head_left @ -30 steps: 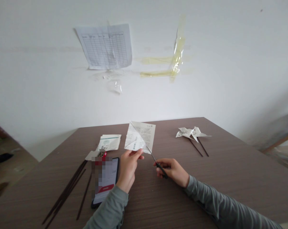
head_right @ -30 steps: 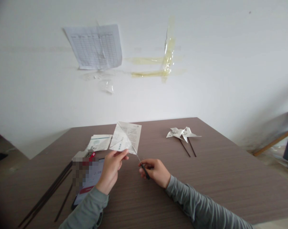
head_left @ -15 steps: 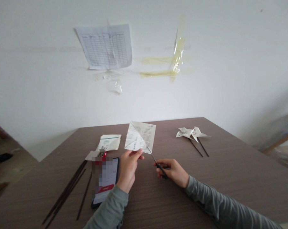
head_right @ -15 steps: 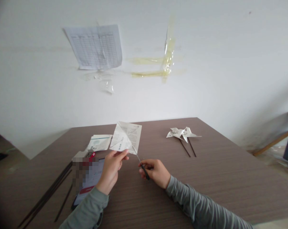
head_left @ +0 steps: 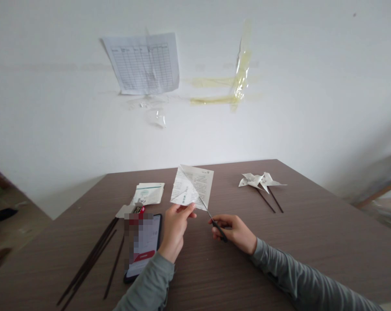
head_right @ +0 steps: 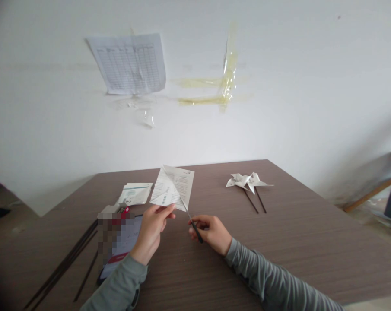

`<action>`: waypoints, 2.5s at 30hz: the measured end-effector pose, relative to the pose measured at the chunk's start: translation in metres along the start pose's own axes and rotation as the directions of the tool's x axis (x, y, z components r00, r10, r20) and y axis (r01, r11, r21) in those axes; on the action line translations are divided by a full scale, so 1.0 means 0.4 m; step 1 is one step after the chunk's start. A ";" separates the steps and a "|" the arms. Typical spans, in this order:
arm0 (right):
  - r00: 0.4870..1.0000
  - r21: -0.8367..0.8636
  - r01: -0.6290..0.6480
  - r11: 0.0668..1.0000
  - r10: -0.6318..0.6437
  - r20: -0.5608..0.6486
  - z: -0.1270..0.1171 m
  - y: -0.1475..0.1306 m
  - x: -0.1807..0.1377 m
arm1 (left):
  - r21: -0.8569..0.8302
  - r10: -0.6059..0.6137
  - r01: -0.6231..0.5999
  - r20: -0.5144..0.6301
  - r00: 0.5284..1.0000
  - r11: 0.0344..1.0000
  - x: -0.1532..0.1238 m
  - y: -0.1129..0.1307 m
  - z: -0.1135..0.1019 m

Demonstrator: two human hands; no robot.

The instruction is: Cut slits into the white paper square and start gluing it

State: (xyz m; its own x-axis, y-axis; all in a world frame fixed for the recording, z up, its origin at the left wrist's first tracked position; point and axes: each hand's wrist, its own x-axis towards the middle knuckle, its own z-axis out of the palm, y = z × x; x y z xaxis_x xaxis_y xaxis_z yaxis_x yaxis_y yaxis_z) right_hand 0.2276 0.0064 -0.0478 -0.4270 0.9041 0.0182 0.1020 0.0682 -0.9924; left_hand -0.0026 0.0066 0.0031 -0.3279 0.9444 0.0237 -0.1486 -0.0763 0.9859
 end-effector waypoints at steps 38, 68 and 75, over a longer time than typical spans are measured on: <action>0.999 0.020 0.028 0.999 -0.028 -0.022 0.009 -0.009 -0.004 | -0.031 -0.011 0.012 0.029 1.000 0.999 -0.007 0.011 0.008; 0.999 0.020 0.044 0.999 -0.043 -0.028 0.007 0.000 0.001 | -0.039 -0.040 0.041 0.034 0.999 0.998 -0.012 0.020 0.011; 0.997 0.029 0.049 0.998 -0.048 -0.055 0.011 0.002 0.004 | -0.025 -0.047 0.048 0.036 0.998 0.999 -0.013 0.016 0.012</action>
State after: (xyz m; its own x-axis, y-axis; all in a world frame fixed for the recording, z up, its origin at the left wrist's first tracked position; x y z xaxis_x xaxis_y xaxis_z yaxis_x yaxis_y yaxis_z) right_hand 0.2232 0.0061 -0.0490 -0.3813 0.9216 0.0723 0.0549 0.1007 -0.9934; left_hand 0.0025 0.0029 0.0103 -0.2871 0.9577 -0.0166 -0.1877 -0.0392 0.9814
